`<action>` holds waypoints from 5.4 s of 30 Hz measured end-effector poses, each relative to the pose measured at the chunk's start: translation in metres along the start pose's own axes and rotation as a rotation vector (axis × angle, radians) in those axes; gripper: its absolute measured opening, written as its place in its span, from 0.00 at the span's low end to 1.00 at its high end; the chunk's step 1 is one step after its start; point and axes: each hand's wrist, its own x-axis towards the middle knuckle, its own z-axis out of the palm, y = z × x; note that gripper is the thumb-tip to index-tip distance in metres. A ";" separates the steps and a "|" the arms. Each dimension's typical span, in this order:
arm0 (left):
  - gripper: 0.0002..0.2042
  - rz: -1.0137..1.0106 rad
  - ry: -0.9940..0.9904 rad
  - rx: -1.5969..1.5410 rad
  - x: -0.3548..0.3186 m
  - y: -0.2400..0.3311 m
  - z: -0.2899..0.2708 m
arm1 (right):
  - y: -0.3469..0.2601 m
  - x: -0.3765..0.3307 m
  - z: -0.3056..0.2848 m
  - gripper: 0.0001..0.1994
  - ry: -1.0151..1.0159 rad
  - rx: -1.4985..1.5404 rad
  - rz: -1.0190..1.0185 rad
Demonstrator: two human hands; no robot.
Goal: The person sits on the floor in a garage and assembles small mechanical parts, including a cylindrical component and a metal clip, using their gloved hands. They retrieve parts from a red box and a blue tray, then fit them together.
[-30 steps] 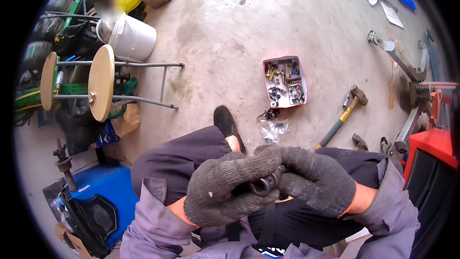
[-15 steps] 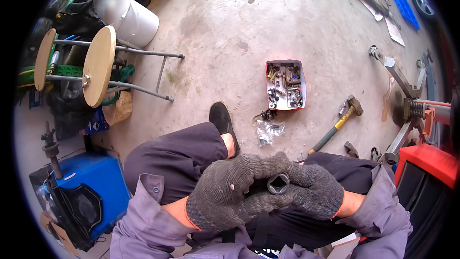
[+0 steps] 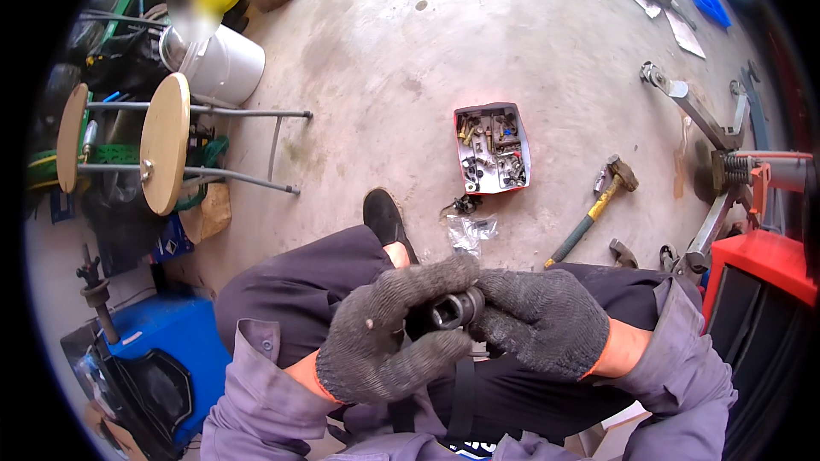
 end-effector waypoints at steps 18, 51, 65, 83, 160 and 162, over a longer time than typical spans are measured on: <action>0.21 0.116 0.019 0.099 0.003 0.010 0.000 | 0.003 -0.008 -0.002 0.18 0.138 -0.244 -0.231; 0.24 -0.183 -0.194 -0.134 0.002 -0.002 0.006 | -0.007 -0.020 -0.010 0.12 0.192 0.153 -0.076; 0.23 -0.436 -0.194 -0.400 0.001 0.010 0.003 | -0.009 -0.019 -0.008 0.12 0.111 0.308 0.023; 0.25 -0.313 -0.121 -0.479 0.006 0.003 0.010 | -0.011 -0.010 0.005 0.18 0.219 0.688 0.012; 0.17 -0.230 -0.034 -0.128 -0.007 0.019 0.012 | 0.002 -0.023 0.013 0.11 0.073 -0.119 -0.289; 0.15 -0.209 -0.193 -0.012 -0.006 0.016 -0.004 | -0.008 -0.017 0.004 0.12 -0.257 -0.103 0.022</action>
